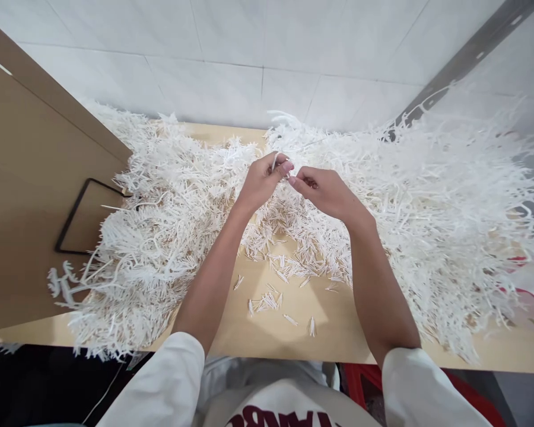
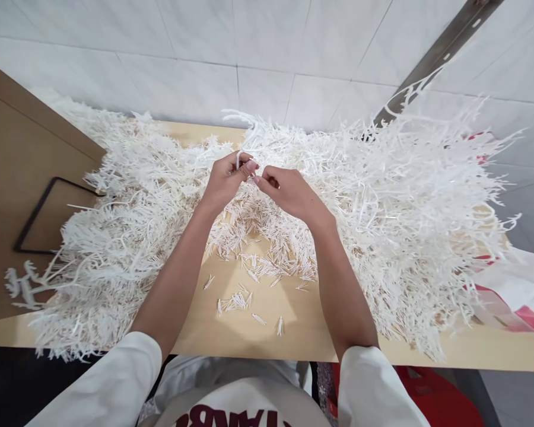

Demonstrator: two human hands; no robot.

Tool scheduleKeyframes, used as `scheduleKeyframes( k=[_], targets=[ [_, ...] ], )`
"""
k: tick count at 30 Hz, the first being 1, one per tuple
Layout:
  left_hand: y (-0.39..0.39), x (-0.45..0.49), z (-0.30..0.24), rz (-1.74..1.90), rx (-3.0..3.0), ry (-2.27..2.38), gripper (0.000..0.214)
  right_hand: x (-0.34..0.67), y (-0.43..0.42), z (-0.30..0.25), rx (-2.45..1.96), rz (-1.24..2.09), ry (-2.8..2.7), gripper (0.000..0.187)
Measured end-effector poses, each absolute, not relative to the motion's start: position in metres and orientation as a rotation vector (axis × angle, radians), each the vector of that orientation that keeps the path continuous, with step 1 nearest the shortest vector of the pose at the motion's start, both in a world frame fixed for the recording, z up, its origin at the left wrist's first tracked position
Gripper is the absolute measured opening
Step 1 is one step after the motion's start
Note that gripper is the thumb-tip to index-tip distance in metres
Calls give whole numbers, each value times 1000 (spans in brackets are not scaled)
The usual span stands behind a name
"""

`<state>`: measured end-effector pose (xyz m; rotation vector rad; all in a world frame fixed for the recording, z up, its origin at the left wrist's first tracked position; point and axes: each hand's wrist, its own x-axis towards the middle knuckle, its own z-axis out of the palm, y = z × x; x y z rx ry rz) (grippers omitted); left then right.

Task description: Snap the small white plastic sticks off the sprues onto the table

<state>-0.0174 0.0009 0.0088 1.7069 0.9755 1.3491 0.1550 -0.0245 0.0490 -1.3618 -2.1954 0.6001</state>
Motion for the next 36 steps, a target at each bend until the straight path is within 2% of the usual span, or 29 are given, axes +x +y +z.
scheduleKeyframes(
  k=[6,15,20,25,29,32,36],
  targets=[
    [0,-19,10,1289,1709,970,34,157,-21,51,-1269,647,-1984,39],
    [-6,-12,12,1079,1886,1071,24,159,-17,43,-1250,558,-2129,26],
    [-3,-14,9,1074,1728,993,27,160,-16,42,-1281,440,-2120,38],
    [-6,-9,12,1112,1739,939,36,152,-4,26,-1306,612,-1769,40],
    [-8,-6,13,1084,1710,920,29,169,10,12,-1415,605,-1466,43],
    [-6,-5,9,1147,1661,1022,24,185,10,18,-1368,858,-1554,35],
    [-3,-7,4,1100,1700,1092,24,179,-3,34,-1253,919,-1848,32]
  ],
)
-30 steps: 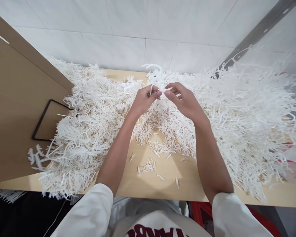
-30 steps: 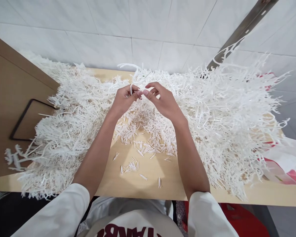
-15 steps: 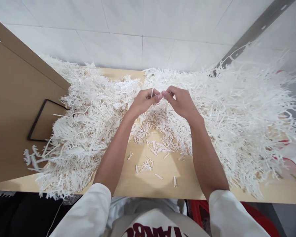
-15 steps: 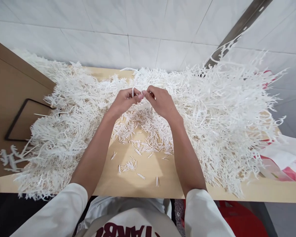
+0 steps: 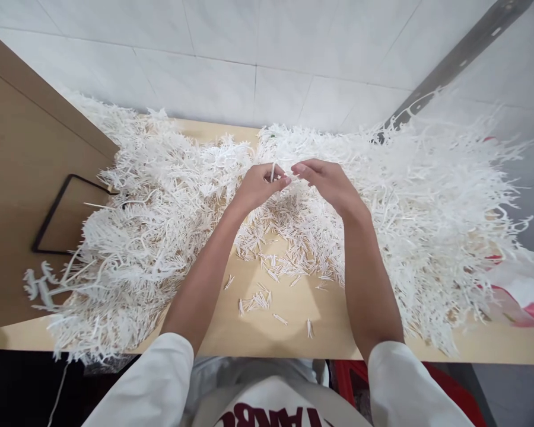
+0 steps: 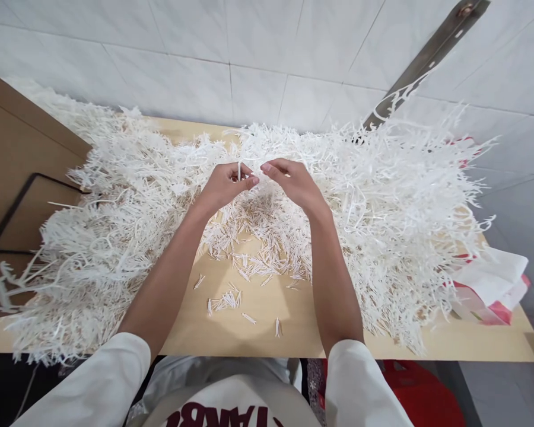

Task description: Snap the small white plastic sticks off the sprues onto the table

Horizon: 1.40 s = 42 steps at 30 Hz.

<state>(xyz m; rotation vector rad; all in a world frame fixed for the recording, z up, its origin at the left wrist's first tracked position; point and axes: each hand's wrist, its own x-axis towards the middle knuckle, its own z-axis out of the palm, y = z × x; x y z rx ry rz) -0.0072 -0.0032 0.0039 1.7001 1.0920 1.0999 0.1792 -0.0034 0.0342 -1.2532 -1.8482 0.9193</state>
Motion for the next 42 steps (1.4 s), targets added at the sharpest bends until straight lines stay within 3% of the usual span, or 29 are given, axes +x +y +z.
scheduleKeyframes(
  k=[3,10,16,23,28,35,42],
  targets=[
    [-3,-11,4,1076,1706,1126,24,164,-10,36,-1220,875,-1995,33],
    [1,-19,5,1111,1602,1128,19,154,-3,19,-1373,598,-1897,12],
    [12,-15,-10,1268,1374,1152,21,155,-1,19,-1369,720,-1768,9],
    [-4,-4,0,1921,1420,1640,29,153,-10,26,-1273,563,-1765,12],
    [-16,4,12,1574,1798,1239,34,150,-9,28,-1255,642,-1657,17],
    [-5,7,-9,1339,1824,1523,46,150,0,19,-1198,847,-1455,19],
    [2,-4,-5,1228,1820,1515,42,152,0,16,-1172,885,-1450,19]
  ],
)
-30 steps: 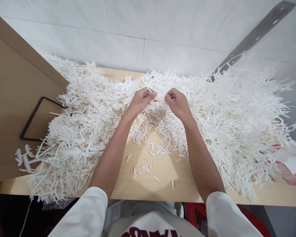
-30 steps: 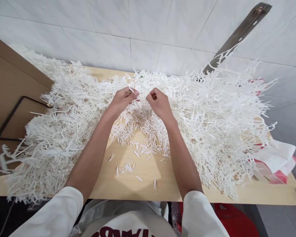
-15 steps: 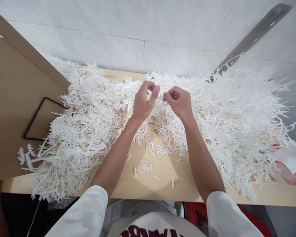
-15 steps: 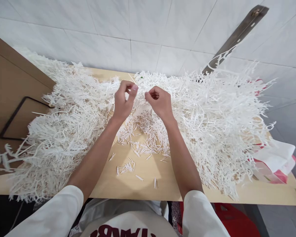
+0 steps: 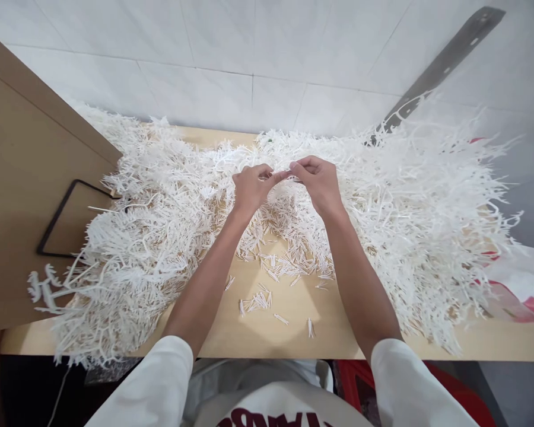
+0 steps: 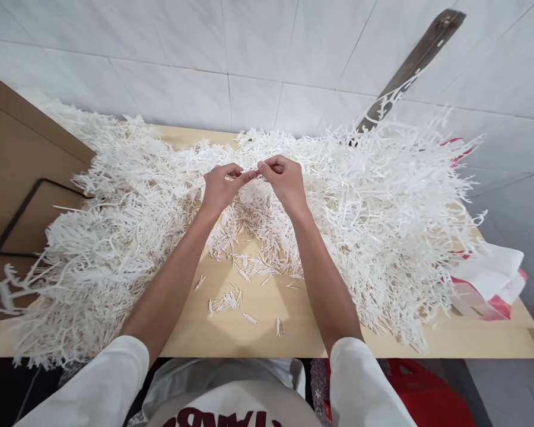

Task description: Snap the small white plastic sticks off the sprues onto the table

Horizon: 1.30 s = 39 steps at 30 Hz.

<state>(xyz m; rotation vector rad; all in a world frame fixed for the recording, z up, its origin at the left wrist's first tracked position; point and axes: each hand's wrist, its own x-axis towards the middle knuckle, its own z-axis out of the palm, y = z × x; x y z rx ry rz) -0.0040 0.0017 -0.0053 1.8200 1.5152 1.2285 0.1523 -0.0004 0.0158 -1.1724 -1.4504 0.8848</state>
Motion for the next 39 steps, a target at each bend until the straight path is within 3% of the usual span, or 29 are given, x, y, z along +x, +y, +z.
scheduleKeyframes(
  k=[2,7,12,17,22,26,30,34,39],
  targets=[
    [2,-7,-1,1225,1830,1505,36,153,-2,18,-1172,891,-1483,17],
    [-1,-10,4,1058,1935,1466,18,156,-5,24,-1172,904,-1794,31],
    [0,-6,-6,1062,1909,1328,15,162,1,15,-1268,798,-1891,29],
    [5,4,-24,1241,1543,1149,9,162,-2,14,-1268,859,-1926,16],
    [3,13,-29,1346,1111,1132,7,151,-19,31,-1368,484,-2367,6],
    [2,11,-27,1403,1069,1153,15,141,-30,42,-1256,499,-2485,17],
    [7,2,-24,1469,1046,1170,8,142,-29,43,-1221,626,-2278,15],
    [6,-5,-16,1363,1313,1088,18,158,-15,33,-1366,535,-2020,22],
    [1,-2,-11,1258,1620,1223,14,167,-4,21,-1296,553,-2100,35]
  ],
)
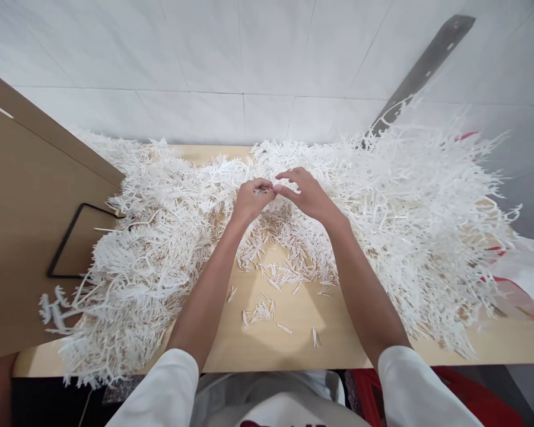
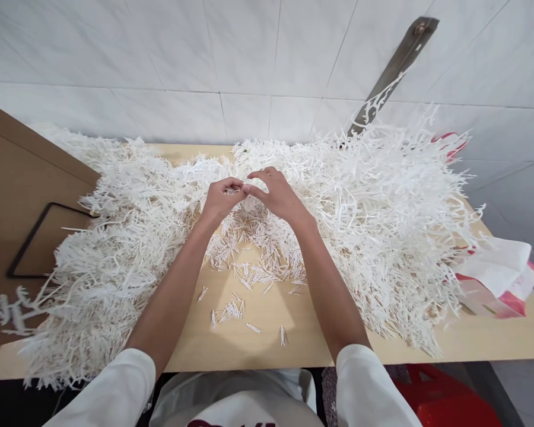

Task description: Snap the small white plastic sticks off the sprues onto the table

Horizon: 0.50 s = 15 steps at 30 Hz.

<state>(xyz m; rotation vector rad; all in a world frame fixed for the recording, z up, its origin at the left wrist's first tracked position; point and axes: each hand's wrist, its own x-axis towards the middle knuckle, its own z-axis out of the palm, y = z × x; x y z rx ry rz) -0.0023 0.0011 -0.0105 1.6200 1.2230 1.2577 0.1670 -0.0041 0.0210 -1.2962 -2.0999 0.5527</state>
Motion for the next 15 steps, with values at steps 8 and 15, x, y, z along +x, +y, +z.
scheduleKeyframes(
  k=[8,15],
  targets=[
    [-2,0,-7,1095,1813,1253,21,161,-2,15,-1329,583,-2058,16],
    [-5,3,-8,912,2217,1402,14,159,-3,16,-1387,444,-2183,16]
  ],
)
